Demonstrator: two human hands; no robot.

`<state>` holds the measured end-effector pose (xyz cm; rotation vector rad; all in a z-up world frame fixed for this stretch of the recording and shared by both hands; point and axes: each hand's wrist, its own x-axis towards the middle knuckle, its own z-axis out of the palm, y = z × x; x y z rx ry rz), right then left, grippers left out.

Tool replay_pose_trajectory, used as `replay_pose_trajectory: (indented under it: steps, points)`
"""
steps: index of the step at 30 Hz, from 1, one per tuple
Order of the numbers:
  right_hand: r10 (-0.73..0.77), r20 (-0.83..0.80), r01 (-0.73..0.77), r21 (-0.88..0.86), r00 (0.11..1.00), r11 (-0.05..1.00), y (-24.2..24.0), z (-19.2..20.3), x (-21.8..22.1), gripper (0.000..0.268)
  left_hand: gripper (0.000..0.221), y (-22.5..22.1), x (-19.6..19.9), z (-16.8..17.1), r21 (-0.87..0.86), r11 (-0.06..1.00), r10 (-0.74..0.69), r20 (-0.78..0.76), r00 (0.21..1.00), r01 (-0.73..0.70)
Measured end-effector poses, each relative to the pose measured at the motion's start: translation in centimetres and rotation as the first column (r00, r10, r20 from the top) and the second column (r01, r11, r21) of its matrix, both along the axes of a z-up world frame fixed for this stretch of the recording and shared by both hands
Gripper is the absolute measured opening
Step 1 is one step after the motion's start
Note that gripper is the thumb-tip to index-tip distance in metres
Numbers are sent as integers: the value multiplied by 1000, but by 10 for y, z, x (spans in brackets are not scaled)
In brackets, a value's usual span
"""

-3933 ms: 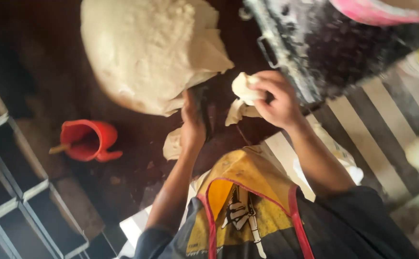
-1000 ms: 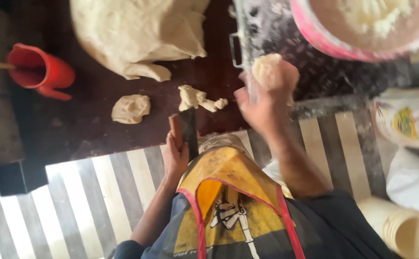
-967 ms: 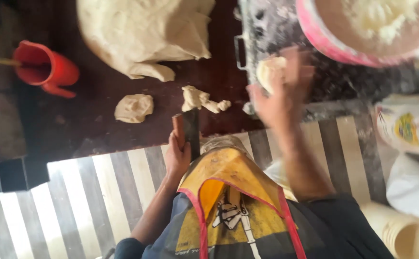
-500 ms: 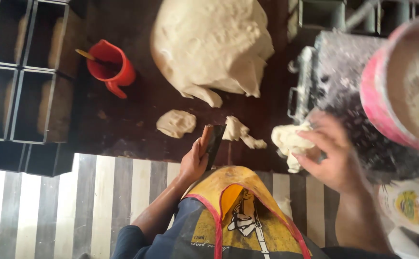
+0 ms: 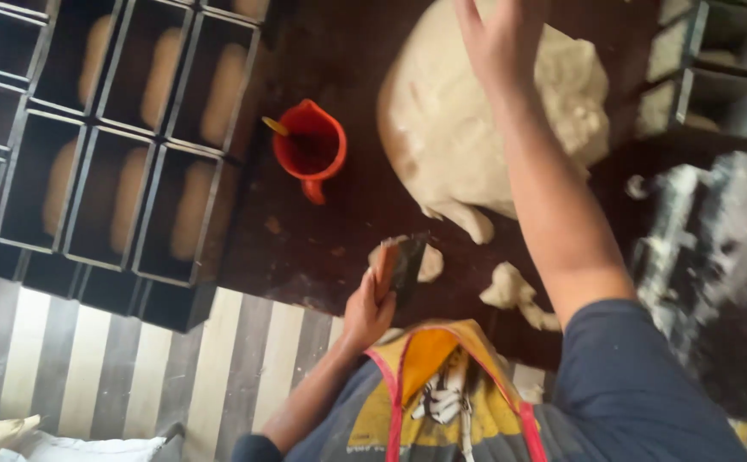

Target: The person cuts portions from a large mass of dough on a wooden table using a bench scraper, kneads and rolls each portion into a log by hand, and places the shaped dough into compartments of black loaf trays. They repeat this cycle, occasionally setting cut pieces aside on the floured work surface.

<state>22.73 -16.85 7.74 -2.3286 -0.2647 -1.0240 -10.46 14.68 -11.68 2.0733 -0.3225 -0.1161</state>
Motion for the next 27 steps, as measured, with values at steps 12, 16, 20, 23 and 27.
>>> replay_pose_trajectory:
  steps: [12,16,20,23,27]
  points:
    - [-222,-417,-17,-498,881,867,95,-34,-40,40,51,79,37,33,-36,923,297,-566,769,-383]
    - [257,-823,-553,-81,507,829,196,-53,-12,23,66,98,40,-2,48,897,417,-419,807,-439]
    - [9,-911,-655,-289,412,698,250,-78,3,21,72,109,37,-48,42,897,428,-330,841,-440]
    - [128,-867,-658,-262,482,706,277,-90,3,21,69,104,37,-53,132,900,436,-244,866,-415]
    - [213,-800,-646,-261,561,717,281,-92,-6,21,71,98,31,-48,132,888,455,-387,802,-440]
